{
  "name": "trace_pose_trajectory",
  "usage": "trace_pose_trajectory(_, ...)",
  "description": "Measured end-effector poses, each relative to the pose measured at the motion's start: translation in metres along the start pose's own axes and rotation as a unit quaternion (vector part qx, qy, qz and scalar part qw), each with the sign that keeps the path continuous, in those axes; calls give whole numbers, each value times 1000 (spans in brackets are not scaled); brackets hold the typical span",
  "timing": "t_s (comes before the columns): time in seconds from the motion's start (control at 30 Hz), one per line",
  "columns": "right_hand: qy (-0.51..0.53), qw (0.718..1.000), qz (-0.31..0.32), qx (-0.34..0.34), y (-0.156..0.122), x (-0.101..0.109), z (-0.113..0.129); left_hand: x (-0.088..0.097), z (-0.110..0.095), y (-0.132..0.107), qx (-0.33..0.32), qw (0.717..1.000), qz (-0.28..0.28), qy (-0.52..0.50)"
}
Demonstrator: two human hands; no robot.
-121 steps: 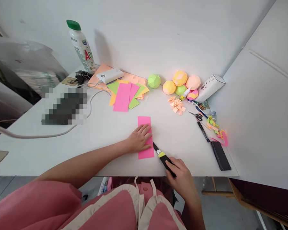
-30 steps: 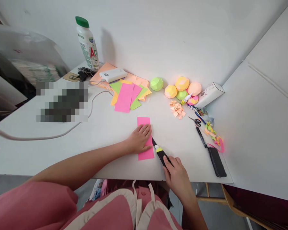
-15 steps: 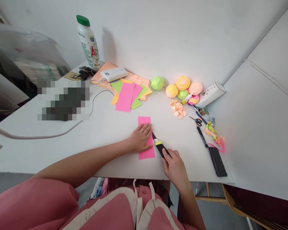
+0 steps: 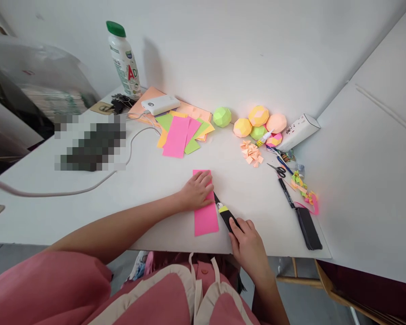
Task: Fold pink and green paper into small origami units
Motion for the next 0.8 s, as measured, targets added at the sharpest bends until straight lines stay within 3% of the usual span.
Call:
trace_pose_trajectory(0.1, -2, 1000, -1, 0, 1, 0, -1, -9, 10, 1, 19, 1000, 12, -11)
trace_pose_trajectory(0.27, -6, 1000, -4, -3, 6, 0, 0, -20, 9, 1, 19, 999, 37, -5)
trace_pose_trajectory(0.8, -19, 999, 18, -35, 23, -7, -4, -19, 6, 1, 12, 998, 55, 19)
Point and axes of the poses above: each hand's wrist, its own y-axis towards the middle knuckle, its own x-axis out of the back of the hand, z = x × y, the point moved 9 cm from there along y, towards the middle knuckle, and after that the axes turned 13 degrees about y, right-handed, at the moved point
